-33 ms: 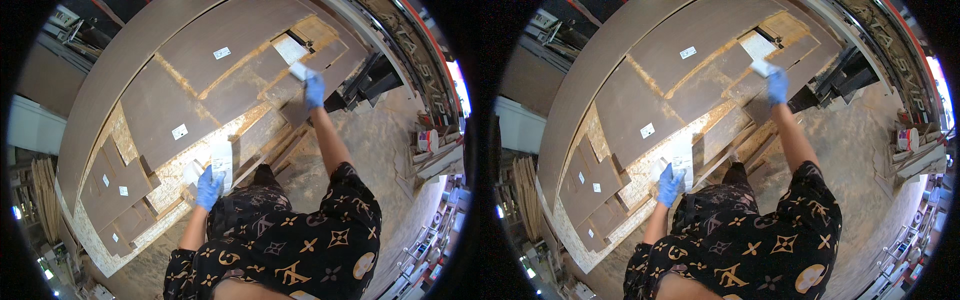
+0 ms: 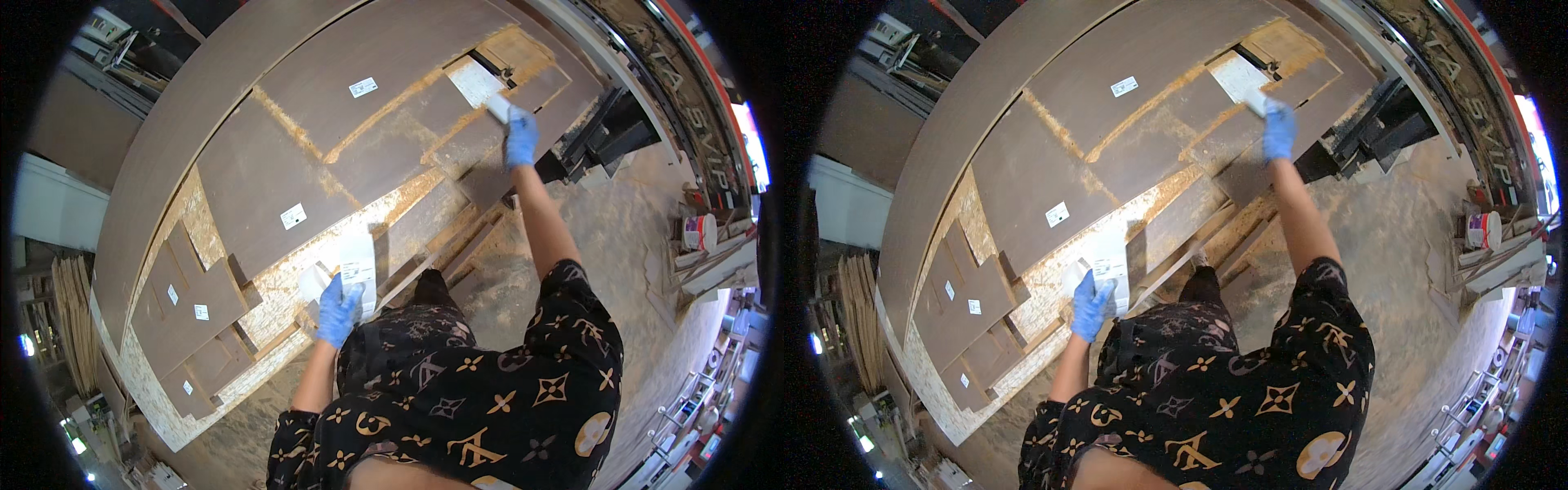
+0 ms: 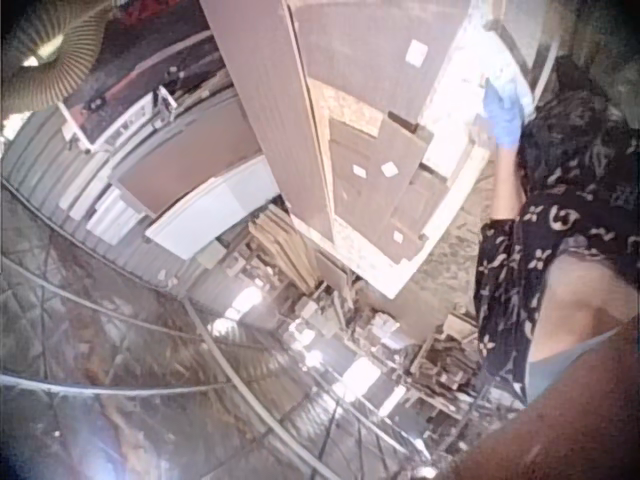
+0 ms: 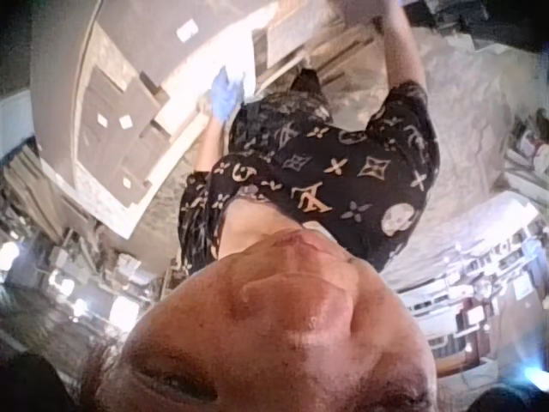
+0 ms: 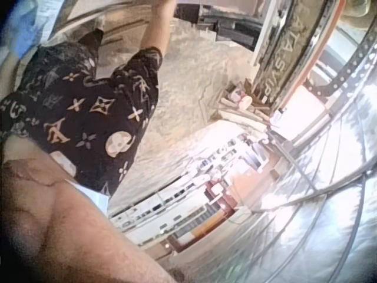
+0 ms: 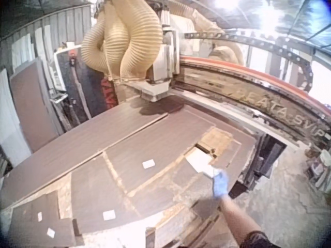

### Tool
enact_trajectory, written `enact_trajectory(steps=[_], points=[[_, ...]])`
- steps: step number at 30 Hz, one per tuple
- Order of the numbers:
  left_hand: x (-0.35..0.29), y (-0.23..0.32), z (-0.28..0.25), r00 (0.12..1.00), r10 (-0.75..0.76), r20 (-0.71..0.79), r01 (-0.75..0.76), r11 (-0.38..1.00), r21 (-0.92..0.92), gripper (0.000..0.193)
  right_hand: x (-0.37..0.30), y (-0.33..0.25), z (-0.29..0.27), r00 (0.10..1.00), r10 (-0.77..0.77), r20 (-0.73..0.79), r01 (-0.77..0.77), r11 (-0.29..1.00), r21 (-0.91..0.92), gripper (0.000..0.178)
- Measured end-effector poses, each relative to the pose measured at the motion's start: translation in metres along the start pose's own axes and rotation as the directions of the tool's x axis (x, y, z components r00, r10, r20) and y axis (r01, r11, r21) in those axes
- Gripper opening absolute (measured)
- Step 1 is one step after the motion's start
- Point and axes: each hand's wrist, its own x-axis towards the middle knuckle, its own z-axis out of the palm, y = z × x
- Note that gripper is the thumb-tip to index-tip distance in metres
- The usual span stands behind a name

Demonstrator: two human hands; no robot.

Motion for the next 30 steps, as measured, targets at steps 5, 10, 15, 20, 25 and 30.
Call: enact_trajectory(steps=[5, 10, 15, 20, 25, 30], points=[[-0.003, -0.025, -0.008, 0.990, -0.037, -0.136, 0.024, 0.995, -0.096, 0.035, 0.055, 0.034, 0.011, 0.987, -0.135, -0.091, 0.105, 0.954, -0.281, 0.023], [0.034, -0.028, -0.002, 0.965, -0.251, 0.075, 0.261, 0.949, -0.175, 0.040, -0.068, 0.042, 0.083, 0.965, 0.089, 0.247, -0.116, 0.988, 0.100, 0.003], [0.108, 0.005, 0.044, 0.933, -0.167, 0.317, 0.327, 0.760, -0.562, 0.047, -0.132, -0.055, 0.073, 0.920, -0.014, 0.392, -0.100, 0.957, 0.271, 0.007], [0.188, 0.016, 0.110, 0.845, -0.177, 0.504, 0.450, 0.744, -0.493, 0.044, -0.063, -0.044, -0.006, 0.957, 0.081, 0.279, -0.088, 0.996, 0.012, 0.014], [0.232, 0.039, 0.164, 0.847, -0.212, 0.487, 0.436, 0.802, -0.409, 0.039, -0.038, -0.042, -0.053, 0.971, 0.234, 0.056, -0.234, 0.972, -0.008, 0.022], [0.245, 0.024, 0.184, 0.977, -0.049, 0.207, 0.143, 0.869, -0.474, 0.034, -0.043, -0.046, -0.068, 0.963, 0.240, 0.120, -0.253, 0.961, 0.114, 0.026]])
